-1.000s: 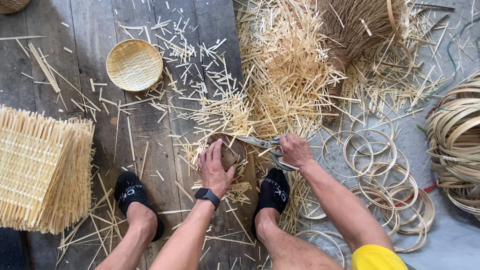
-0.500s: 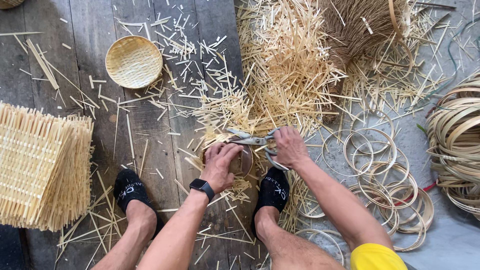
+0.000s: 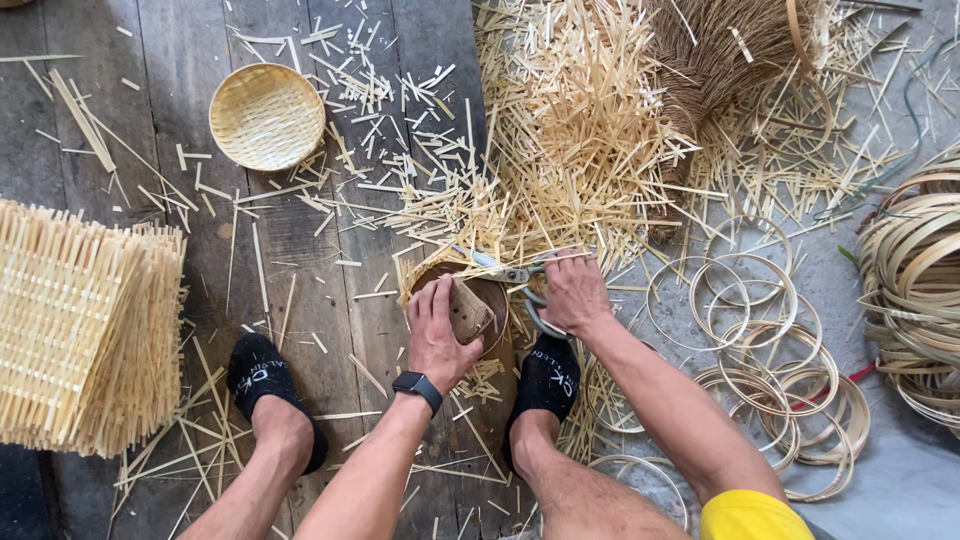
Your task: The person assembles small woven bamboo bowls by placing a circular bamboo frame over a flat woven mat, trimming excess mat material with shears, and stacking the finished bowls. The process is repeated multiple times.
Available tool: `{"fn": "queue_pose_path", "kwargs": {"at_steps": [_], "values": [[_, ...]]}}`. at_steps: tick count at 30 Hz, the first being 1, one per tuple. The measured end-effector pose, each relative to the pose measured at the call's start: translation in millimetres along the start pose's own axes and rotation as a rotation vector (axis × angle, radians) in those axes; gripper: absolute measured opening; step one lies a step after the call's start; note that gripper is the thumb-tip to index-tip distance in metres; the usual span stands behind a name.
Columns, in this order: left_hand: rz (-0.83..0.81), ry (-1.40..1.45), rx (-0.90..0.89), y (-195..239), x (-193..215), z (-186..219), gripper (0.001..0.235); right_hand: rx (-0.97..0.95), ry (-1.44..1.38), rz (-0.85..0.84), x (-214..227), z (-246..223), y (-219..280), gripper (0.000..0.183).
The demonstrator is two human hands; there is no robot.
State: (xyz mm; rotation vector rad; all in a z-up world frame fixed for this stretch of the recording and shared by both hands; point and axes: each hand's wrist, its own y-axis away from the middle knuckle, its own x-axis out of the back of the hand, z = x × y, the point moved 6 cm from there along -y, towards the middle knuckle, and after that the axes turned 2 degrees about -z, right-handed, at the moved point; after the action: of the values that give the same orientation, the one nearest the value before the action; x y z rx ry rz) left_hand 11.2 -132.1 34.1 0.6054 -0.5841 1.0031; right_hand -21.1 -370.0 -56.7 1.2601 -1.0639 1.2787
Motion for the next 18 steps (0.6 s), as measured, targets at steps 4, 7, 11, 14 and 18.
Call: {"fn": "queue_pose_path", "kwargs": {"at_steps": [4, 7, 11, 14, 18], "values": [[-0.101, -0.008, -0.028, -3.7, 8.3, 0.8, 0.107, -0.079, -0.106, -0.496, -24.6, 23.1, 11.9, 0.021], [-0.185, -0.028, -0.005, -5.3, 9.7, 0.1, 0.107, -0.068, -0.125, -0.424, -11.7, 27.7, 12.4, 0.017], [-0.313, -0.08, -0.124, -8.8, 6.5, 9.8, 0.106, 0.055, -0.071, 0.002, 18.5, 2.8, -6.7, 0.044], [-0.29, -0.111, -0.067, -4.8, 6.7, 6.2, 0.112, -0.012, -0.102, -0.258, 1.6, 4.4, -6.5, 0.028], [-0.046, 0.045, 0.095, 4.3, 10.5, -5.3, 0.112, -0.03, -0.116, -0.483, -7.6, 23.6, 7.0, 0.021]]}}
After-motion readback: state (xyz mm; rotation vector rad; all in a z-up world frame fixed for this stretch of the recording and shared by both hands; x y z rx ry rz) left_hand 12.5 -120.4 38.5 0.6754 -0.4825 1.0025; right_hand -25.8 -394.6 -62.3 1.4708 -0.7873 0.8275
